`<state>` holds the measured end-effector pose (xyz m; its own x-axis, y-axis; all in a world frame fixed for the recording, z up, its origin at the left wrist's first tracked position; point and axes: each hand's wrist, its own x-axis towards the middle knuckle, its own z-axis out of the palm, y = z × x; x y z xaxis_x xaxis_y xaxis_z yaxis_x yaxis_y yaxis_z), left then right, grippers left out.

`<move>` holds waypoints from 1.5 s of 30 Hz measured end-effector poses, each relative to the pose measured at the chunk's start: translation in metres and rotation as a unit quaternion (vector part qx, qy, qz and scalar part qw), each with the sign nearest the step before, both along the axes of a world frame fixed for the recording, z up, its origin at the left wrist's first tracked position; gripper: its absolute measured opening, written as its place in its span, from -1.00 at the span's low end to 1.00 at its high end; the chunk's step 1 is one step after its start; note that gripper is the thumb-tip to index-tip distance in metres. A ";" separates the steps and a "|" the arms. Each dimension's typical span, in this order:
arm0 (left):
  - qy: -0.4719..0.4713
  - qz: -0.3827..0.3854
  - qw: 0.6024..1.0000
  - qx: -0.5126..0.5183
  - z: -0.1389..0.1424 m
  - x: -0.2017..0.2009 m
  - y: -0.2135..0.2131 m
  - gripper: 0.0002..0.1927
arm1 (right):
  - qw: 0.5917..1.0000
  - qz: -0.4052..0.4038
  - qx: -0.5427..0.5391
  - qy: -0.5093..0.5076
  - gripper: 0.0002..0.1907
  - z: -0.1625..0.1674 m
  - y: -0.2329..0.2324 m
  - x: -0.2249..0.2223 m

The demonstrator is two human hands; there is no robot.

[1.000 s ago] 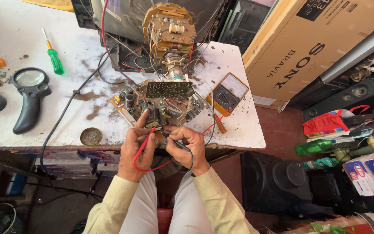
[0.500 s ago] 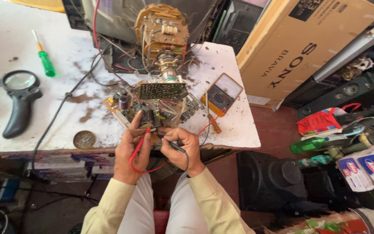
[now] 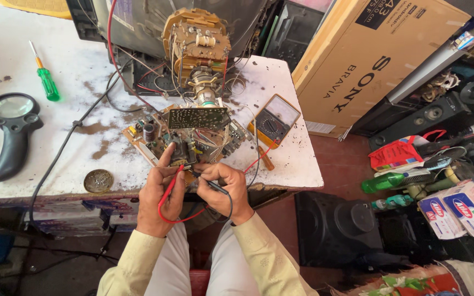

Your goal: The person tests a circuit board using a multimeter, touching probes to various points on the board. They then flip the board over and use a soldering iron to touch several solder joints on the back side.

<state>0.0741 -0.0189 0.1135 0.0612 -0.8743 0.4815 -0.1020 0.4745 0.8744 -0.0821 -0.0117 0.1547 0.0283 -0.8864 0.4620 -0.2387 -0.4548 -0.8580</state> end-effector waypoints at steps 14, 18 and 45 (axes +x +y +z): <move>0.029 -0.017 0.999 0.027 0.008 0.002 0.006 -0.78 | 1.000 0.002 0.002 -0.006 -0.86 -0.020 -0.001 -0.006; 0.020 -0.035 0.994 0.097 0.006 0.006 0.012 -0.49 | 1.000 -0.014 0.011 0.005 -0.88 -0.025 0.004 -0.010; -0.192 -0.006 0.974 -0.125 -0.001 -0.045 0.102 -0.69 | 0.993 0.039 0.111 -0.018 -0.37 0.025 0.119 -0.122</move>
